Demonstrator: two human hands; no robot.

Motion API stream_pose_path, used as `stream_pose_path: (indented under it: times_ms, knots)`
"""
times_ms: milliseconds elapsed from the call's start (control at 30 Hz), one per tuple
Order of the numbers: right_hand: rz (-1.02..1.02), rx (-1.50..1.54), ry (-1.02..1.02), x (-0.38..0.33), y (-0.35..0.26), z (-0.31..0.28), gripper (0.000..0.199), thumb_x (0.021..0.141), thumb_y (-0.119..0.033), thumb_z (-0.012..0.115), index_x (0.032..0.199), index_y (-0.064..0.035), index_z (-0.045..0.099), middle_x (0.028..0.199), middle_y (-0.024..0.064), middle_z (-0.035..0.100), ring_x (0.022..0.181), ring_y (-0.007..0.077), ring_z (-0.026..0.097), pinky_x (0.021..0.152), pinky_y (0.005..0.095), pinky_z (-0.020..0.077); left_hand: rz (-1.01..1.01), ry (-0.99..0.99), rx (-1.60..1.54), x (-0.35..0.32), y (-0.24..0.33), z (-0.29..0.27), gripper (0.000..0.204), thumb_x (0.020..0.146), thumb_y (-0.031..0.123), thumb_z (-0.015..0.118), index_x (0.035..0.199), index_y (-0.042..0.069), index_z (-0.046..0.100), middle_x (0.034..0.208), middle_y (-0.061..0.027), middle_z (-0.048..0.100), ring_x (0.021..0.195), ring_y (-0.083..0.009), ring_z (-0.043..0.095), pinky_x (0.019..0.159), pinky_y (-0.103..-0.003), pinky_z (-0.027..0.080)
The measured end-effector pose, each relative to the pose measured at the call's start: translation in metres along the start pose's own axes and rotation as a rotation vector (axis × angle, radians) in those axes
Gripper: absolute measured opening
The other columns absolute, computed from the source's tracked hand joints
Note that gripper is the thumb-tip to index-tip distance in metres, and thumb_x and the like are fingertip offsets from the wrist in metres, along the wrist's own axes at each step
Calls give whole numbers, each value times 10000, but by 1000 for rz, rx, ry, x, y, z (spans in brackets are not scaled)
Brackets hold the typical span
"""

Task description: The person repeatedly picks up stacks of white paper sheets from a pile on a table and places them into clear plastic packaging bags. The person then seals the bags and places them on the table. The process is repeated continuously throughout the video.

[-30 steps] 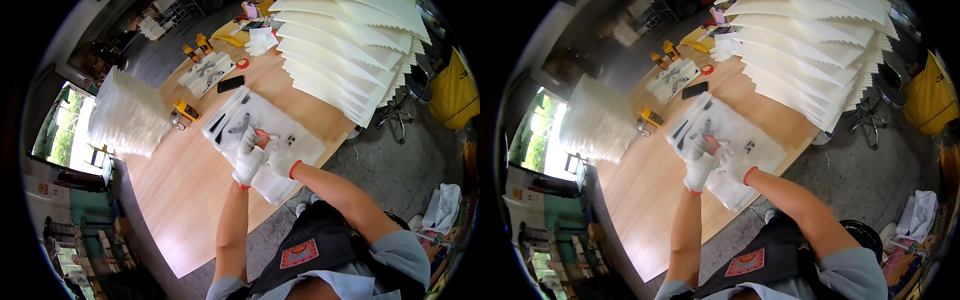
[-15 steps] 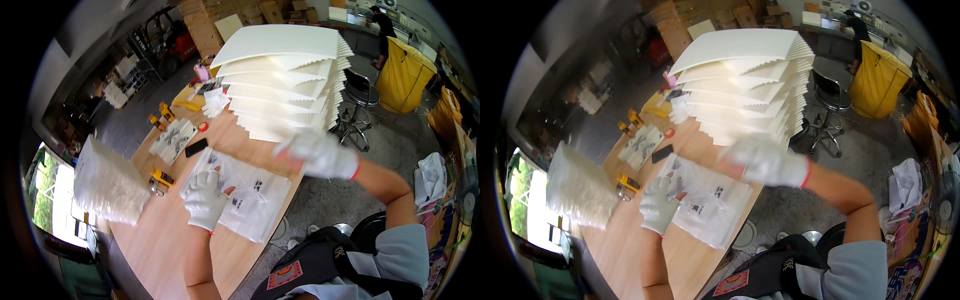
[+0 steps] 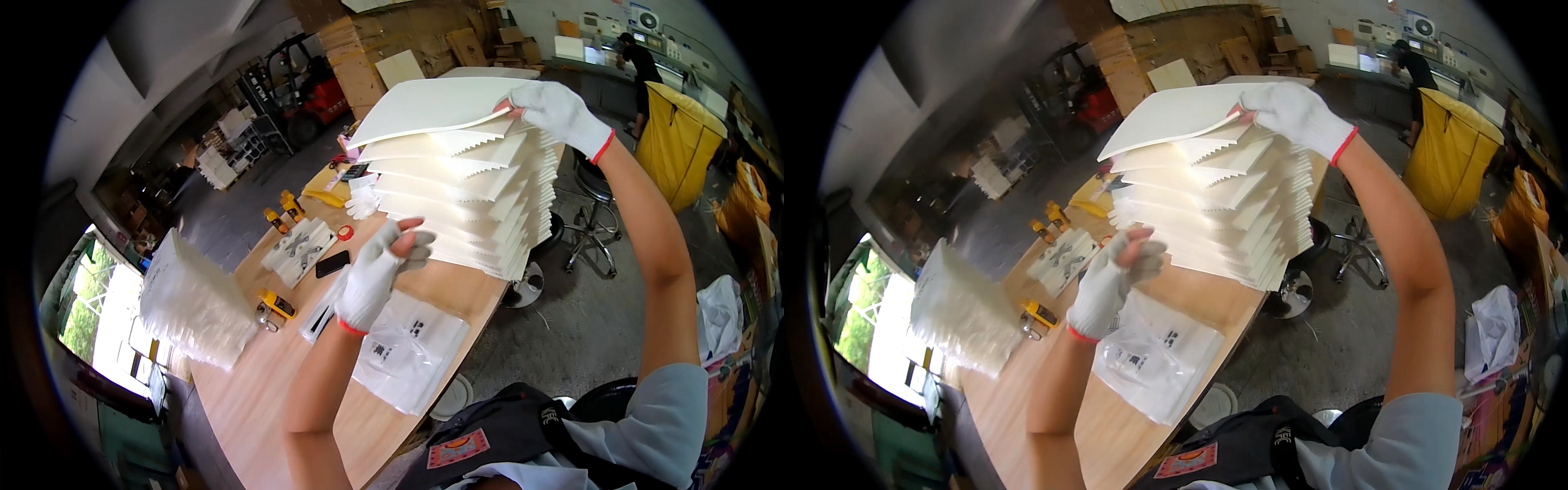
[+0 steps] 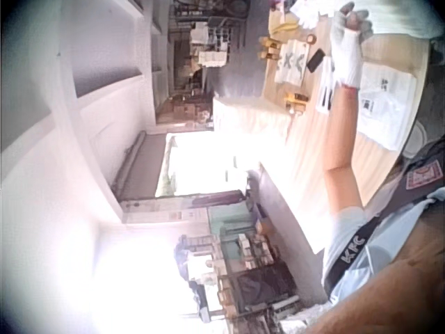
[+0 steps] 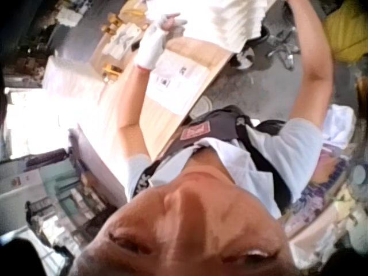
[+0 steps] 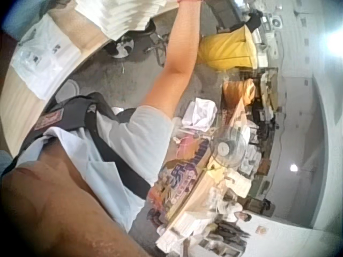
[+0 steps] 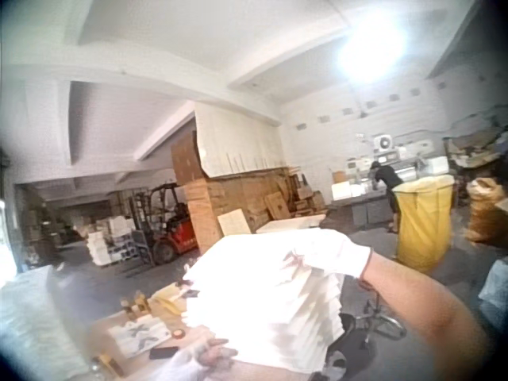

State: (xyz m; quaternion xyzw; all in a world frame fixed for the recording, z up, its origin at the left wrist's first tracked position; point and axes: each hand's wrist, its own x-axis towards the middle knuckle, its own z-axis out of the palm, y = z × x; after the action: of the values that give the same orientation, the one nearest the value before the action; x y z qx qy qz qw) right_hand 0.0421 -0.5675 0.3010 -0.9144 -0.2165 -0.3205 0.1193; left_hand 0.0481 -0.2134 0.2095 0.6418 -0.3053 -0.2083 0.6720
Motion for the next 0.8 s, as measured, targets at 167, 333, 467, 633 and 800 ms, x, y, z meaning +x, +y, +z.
stream_pose_path:
  times_ms: [167,333,467,633,800]
  knots:
    - [-469,-390,228,18,-83,-14,141,767,-225,566,812,-104,623,773,71,631,727,244,615,638,342,474,-126,89,-696,43,45,41,528,924,466,466,1197,14,459,1110,-176,579,788,-217,602,695,-308,512]
    - [-519,-207,-84,-19,-155,-27,308,712,-344,628,918,-121,581,829,43,630,767,208,605,672,338,461,-227,460,-330,20,65,33,310,898,249,451,1029,-4,574,966,-141,638,777,-205,627,657,-318,539]
    - [200,-180,-33,-33,-104,-31,448,879,-369,538,1266,-150,482,935,98,653,658,193,612,593,336,470,-392,458,-306,-50,66,-29,165,813,45,513,935,-16,604,893,-137,641,809,-212,647,714,-337,550]
    - [261,1057,-220,-44,-98,66,475,936,-292,498,1377,-133,428,1198,77,550,1092,149,502,930,288,395,-398,458,195,-102,61,-35,260,800,34,537,1036,-53,604,891,-129,659,735,-168,654,635,-292,536]
    - [257,1328,-279,-68,-164,129,530,856,-253,621,1320,-60,454,1279,126,502,1113,217,533,940,310,408,-209,466,874,-131,-20,16,767,792,218,656,1396,-16,244,1235,-257,479,1114,-332,505,917,-369,428]
